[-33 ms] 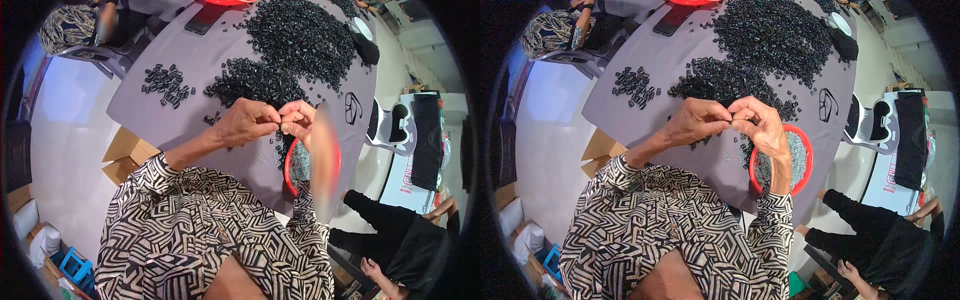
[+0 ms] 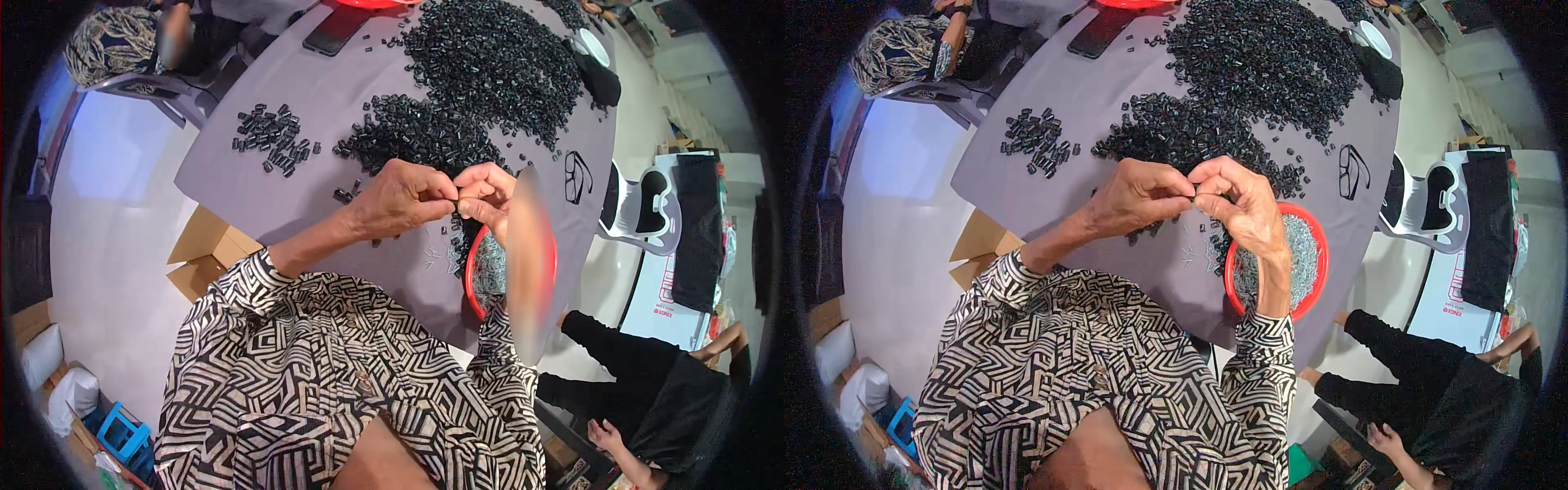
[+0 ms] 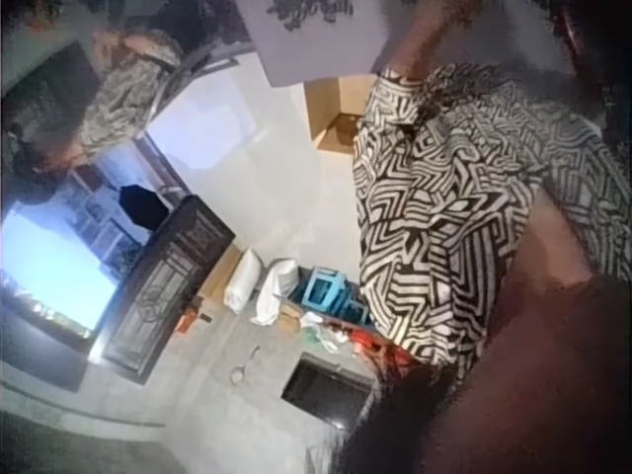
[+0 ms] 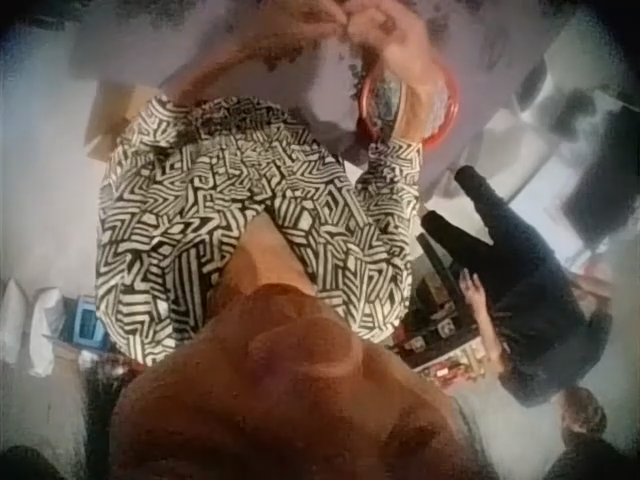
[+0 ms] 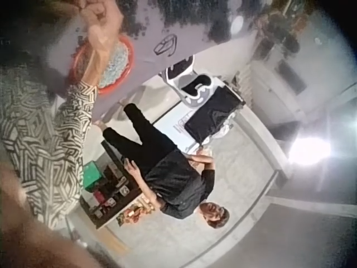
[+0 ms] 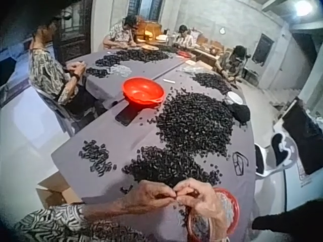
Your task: The person assembles small components by picking up plastic pieces from the table and screws from a plate, then inserting the screws into the plastic pieces by hand.
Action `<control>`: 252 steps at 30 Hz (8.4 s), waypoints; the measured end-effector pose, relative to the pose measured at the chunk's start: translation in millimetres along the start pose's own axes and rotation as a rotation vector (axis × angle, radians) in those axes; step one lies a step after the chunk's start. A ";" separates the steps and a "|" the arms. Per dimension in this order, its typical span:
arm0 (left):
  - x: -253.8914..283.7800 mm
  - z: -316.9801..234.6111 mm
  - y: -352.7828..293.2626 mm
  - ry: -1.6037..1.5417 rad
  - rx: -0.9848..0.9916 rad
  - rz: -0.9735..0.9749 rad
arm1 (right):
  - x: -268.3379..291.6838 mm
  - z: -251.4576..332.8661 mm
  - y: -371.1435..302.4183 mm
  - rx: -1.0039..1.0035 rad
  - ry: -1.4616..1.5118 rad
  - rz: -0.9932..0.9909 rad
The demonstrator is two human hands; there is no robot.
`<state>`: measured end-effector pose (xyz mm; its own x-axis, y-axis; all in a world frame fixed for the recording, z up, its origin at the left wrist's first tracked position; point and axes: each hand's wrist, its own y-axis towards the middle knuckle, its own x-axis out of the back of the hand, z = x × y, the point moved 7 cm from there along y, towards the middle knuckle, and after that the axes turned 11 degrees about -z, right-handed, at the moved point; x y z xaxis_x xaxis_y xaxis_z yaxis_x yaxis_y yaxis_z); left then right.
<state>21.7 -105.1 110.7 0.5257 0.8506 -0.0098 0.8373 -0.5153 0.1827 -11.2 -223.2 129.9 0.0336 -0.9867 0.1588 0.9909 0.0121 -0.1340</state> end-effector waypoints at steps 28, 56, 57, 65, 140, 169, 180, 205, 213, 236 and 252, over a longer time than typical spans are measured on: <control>98.1 42.4 -32.9 -0.336 0.362 -0.412 | -94.5 -97.9 32.3 0.460 -0.962 0.001; -12.6 -20.6 -0.9 -0.454 0.195 -0.119 | 11.5 1.2 -0.7 0.295 0.972 -0.229; -11.6 -21.2 -1.0 -0.456 0.190 -0.123 | 10.9 1.0 0.0 0.294 0.972 -0.226; -8.5 -27.8 1.3 -0.418 0.166 -0.166 | 4.4 -4.7 4.5 0.175 1.170 -0.183; -14.9 15.2 12.1 -0.451 0.451 -0.158 | -6.1 49.1 -20.0 0.795 -0.852 -0.501; -20.0 52.7 -39.1 -0.566 0.622 -0.150 | -35.8 3.4 -29.0 0.920 -0.817 -0.260; 47.0 67.2 -65.9 -0.284 0.566 -0.341 | -57.8 -23.6 -11.9 0.557 -0.674 -0.119; 70.7 121.6 6.2 0.735 -0.131 -0.560 | 12.0 -68.7 -29.3 0.079 -0.474 -0.453; 24.2 118.2 24.7 0.731 -0.215 -0.413 | 1.9 -72.0 -30.6 0.011 -0.462 -0.414; 68.8 69.2 -35.6 0.663 -0.371 -0.345 | -24.9 -78.5 -25.4 0.267 -0.862 -0.260; 67.4 75.2 -43.9 0.726 -0.246 -0.347 | -25.8 -97.1 -24.8 0.285 -1.022 -0.238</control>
<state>31.7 -33.0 28.1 -0.0531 0.8559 0.5144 0.8329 -0.2462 0.4956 -49.3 -213.8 34.2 -0.2015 -0.3693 0.9072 0.9757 0.0059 0.2192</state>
